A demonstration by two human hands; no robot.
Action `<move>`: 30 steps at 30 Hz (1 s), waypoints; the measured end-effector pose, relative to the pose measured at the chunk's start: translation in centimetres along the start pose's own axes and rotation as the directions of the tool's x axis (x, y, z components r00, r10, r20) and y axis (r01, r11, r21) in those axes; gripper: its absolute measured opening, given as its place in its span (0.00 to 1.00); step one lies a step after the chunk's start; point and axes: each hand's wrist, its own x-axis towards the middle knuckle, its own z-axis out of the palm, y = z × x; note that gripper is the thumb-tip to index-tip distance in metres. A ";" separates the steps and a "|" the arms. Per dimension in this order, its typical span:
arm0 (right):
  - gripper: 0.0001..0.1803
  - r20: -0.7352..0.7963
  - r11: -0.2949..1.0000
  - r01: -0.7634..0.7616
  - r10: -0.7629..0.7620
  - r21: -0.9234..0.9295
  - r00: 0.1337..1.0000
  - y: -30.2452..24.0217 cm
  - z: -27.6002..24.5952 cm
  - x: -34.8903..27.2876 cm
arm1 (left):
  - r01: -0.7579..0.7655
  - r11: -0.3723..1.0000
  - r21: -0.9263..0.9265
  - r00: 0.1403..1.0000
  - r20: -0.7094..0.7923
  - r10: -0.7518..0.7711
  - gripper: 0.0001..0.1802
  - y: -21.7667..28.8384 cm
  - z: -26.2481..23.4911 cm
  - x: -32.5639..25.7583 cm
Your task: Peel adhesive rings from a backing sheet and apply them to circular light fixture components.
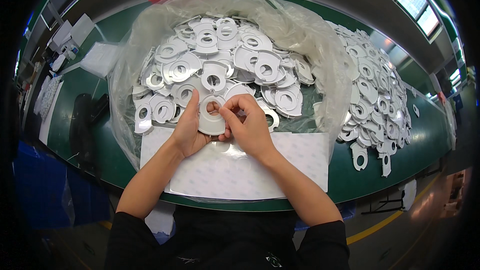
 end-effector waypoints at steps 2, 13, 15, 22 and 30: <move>0.04 -0.018 0.999 0.002 -0.002 -0.034 1.000 -0.2 0.2 -0.2 | -0.007 1.000 0.002 1.000 0.004 0.007 0.36 0.0 0.1 0.0; 0.11 -0.181 0.992 0.088 -0.103 -0.086 0.978 -0.9 0.6 -0.2 | -0.014 1.000 0.006 1.000 -0.022 0.014 0.41 -0.2 -0.2 0.2; 0.11 -0.129 0.998 -0.047 0.051 0.030 0.990 -1.1 -0.1 0.1 | -0.010 1.000 0.019 1.000 0.017 0.010 0.41 -0.3 -0.1 0.0; 0.10 -0.151 0.995 -0.047 0.034 -0.087 0.988 -1.3 -0.7 0.2 | -0.033 0.966 0.257 0.999 0.005 0.033 0.43 -1.1 0.7 -0.3; 0.20 -0.277 0.858 -0.063 -0.094 -0.510 0.956 -0.1 -0.6 0.1 | -0.020 0.923 0.383 0.999 0.030 0.010 0.48 -1.3 1.0 -0.3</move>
